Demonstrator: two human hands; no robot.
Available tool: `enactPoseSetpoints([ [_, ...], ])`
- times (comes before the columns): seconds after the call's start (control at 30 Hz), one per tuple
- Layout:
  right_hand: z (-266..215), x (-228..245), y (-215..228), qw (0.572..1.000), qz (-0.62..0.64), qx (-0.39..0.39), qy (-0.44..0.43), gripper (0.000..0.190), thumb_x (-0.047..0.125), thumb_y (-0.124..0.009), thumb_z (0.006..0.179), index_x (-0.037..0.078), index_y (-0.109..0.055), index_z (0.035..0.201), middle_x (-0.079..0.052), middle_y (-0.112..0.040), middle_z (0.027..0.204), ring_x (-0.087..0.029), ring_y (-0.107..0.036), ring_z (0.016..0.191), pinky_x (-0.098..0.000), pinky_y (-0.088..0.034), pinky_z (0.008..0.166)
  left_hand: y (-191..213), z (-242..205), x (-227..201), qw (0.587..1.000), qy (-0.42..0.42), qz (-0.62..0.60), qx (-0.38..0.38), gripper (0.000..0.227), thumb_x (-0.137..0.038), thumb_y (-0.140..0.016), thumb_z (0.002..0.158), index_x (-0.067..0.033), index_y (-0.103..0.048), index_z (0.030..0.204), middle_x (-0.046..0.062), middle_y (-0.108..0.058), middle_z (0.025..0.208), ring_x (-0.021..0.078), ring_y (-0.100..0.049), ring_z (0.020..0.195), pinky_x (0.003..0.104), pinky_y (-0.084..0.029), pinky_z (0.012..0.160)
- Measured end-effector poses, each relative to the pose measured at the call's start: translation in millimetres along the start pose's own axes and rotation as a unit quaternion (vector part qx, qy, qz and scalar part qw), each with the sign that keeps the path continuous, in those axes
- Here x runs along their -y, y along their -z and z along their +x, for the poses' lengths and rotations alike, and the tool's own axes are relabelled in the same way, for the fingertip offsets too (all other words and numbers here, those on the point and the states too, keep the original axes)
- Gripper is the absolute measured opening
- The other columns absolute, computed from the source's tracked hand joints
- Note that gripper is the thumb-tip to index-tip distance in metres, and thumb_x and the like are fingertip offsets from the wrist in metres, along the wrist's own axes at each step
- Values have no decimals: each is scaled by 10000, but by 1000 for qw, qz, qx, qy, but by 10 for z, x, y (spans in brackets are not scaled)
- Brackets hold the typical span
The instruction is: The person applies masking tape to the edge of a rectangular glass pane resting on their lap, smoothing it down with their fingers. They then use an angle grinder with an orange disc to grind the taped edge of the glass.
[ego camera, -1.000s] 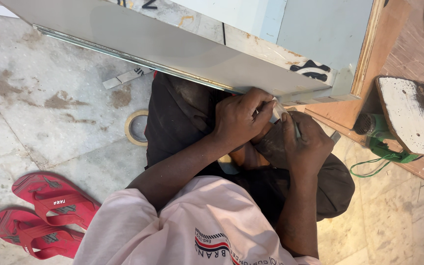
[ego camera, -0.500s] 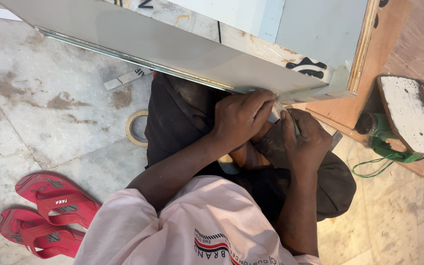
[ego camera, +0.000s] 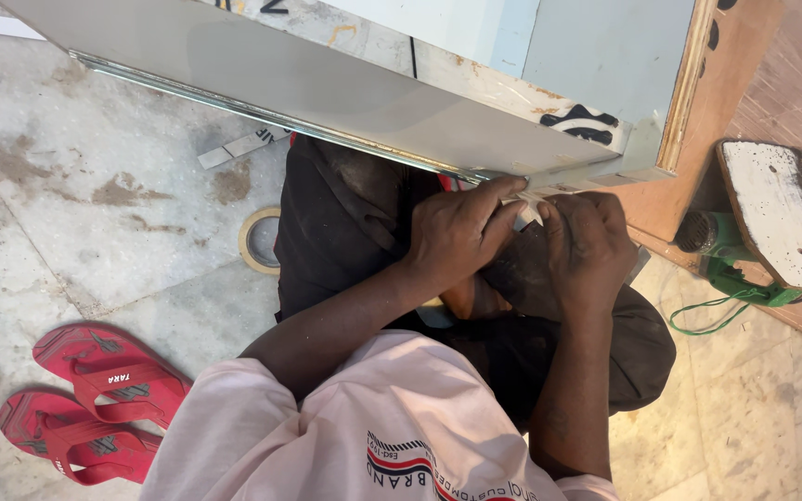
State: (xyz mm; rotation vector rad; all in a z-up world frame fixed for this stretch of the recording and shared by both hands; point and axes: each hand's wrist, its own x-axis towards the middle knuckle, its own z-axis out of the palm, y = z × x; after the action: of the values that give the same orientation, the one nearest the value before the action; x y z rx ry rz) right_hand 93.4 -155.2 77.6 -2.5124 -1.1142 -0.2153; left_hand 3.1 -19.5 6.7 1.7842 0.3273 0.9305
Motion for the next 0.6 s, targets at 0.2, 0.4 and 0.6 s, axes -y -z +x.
enactPoseSetpoints([
  [0.2,179,-191,-76,999,2,7,48,232,84,-883,909,26,-710,1053,-146,-672,1059,-322,-682,910,-406,-531,741,-9,86,52,999,-24,22,-7,157,-170,-762,986,-78,-672,1077,46,-752,851,181,-744,721,313,-581,653],
  [0.4,270,-364,-158,991,-4,1,130,288,-8,-840,882,79,-731,1134,-130,-692,1156,-374,-651,1105,-482,-515,905,-2,109,97,998,-56,33,-15,163,-184,-783,974,-76,-692,1055,45,-763,891,175,-762,775,309,-605,692],
  [0.6,347,-469,-157,987,-15,17,161,324,-17,-822,864,124,-728,1140,-116,-708,1182,-377,-657,1147,-499,-495,938,14,149,127,994,-86,70,-6,177,-191,-804,951,-72,-701,1032,53,-761,883,188,-764,792,323,-607,695],
])
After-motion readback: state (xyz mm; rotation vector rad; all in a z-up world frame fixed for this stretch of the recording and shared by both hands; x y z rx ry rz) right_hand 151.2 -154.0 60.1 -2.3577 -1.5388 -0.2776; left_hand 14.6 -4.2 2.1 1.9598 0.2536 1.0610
